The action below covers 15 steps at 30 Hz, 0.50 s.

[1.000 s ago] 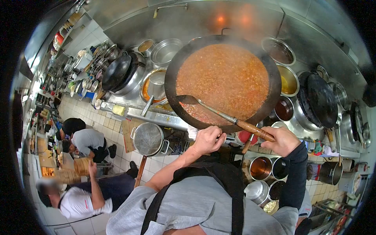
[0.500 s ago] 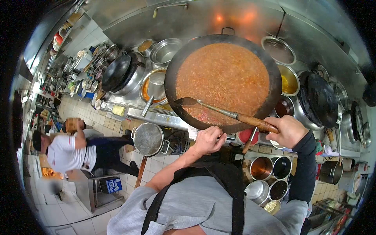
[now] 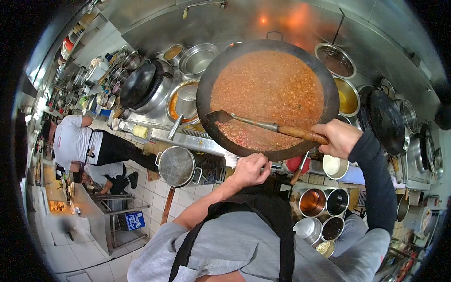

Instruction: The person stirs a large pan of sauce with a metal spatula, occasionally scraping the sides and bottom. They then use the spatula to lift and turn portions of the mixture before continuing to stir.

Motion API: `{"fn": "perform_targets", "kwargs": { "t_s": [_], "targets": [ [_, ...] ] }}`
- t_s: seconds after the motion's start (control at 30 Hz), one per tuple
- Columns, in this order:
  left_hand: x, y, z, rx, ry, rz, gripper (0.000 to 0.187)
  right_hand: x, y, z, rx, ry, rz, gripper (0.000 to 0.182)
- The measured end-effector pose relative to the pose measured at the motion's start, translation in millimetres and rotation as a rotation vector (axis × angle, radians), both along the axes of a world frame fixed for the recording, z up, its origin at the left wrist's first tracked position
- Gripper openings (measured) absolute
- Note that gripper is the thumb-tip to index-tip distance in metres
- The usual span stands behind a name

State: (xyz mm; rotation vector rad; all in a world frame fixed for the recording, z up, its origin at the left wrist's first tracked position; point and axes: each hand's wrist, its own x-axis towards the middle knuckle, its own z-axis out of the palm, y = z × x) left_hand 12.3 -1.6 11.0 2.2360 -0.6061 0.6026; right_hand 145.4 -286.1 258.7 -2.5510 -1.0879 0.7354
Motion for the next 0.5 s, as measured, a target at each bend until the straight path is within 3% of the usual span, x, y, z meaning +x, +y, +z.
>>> {"fn": "perform_targets", "kwargs": {
  "t_s": [0.23,0.37,0.5],
  "targets": [
    [4,0,-1,0.027,0.005,-0.004,0.022,22,32,15,-0.147,-0.052,0.11,0.035],
    [6,1,-2,0.025,-0.01,-0.02,0.022,28,36,-4,-0.067,-0.192,0.202,0.032],
    [6,1,-3,0.034,-0.015,-0.019,0.022,12,34,-13,-0.038,-0.124,0.115,0.032]
  ]
}}
